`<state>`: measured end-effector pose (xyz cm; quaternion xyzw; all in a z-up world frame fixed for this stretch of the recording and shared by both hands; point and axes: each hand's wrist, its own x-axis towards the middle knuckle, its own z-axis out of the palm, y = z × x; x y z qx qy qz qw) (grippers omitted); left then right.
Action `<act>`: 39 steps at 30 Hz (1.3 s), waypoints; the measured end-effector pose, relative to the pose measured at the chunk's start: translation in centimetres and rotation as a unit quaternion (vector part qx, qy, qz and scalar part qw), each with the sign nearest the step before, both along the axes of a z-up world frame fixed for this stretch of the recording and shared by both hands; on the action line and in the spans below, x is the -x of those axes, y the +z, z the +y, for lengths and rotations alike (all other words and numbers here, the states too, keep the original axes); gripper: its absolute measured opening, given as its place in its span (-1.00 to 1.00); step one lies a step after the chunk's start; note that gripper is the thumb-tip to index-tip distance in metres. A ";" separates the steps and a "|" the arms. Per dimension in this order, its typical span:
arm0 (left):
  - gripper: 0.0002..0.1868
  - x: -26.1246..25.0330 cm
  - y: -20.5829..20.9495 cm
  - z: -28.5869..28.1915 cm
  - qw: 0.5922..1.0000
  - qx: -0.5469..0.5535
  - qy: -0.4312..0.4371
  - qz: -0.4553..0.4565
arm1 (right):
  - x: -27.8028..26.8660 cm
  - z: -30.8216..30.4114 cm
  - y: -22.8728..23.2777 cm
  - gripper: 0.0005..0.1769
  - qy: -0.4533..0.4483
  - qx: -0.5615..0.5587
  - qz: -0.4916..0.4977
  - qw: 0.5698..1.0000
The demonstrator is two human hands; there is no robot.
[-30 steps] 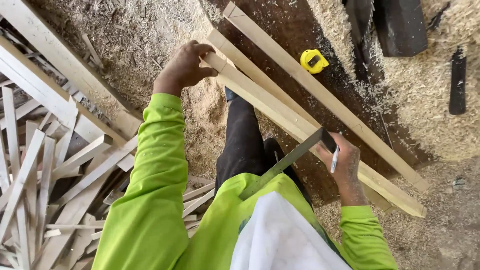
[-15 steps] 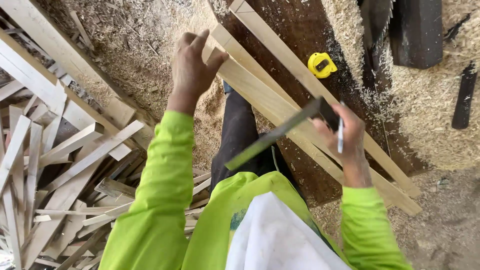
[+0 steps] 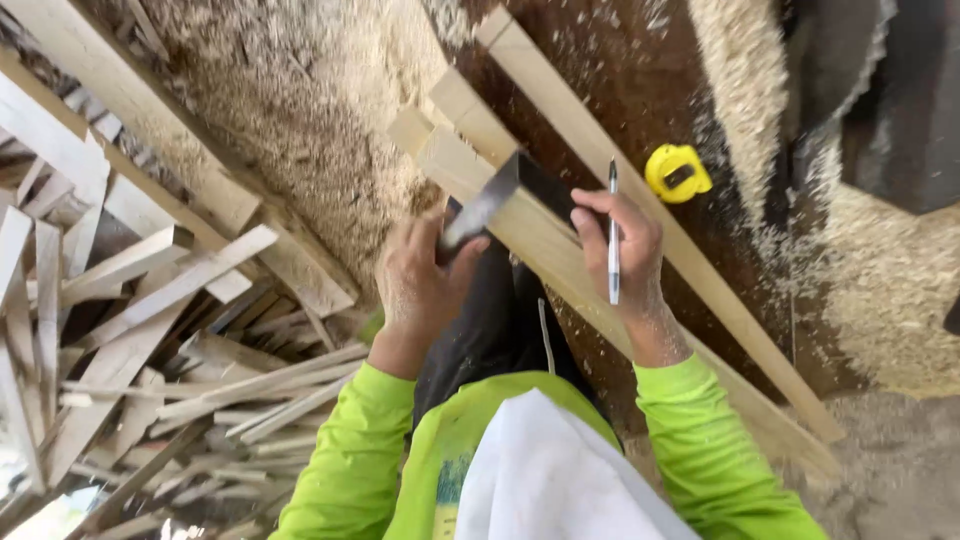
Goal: Marking measurement lines on wooden planks using a try square and a pen for future cutting.
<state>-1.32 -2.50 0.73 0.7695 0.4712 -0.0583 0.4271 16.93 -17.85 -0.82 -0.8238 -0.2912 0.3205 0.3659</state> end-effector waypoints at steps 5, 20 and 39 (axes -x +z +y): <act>-0.49 -3.5 -0.7 -1.6 0.965 -0.134 -0.105 -0.198 | 0.5 -0.1 -2.2 -0.84 -0.014 -0.049 -0.076 0.996; -0.46 -7.0 -5.2 -2.8 0.939 -0.139 -0.183 -0.255 | 1.6 0.1 -2.1 -0.92 -0.044 0.009 -0.039 0.998; -0.45 -6.8 -6.1 -3.2 0.937 -0.130 -0.169 -0.275 | 1.9 0.0 -2.1 -0.93 -0.083 0.029 -0.027 0.996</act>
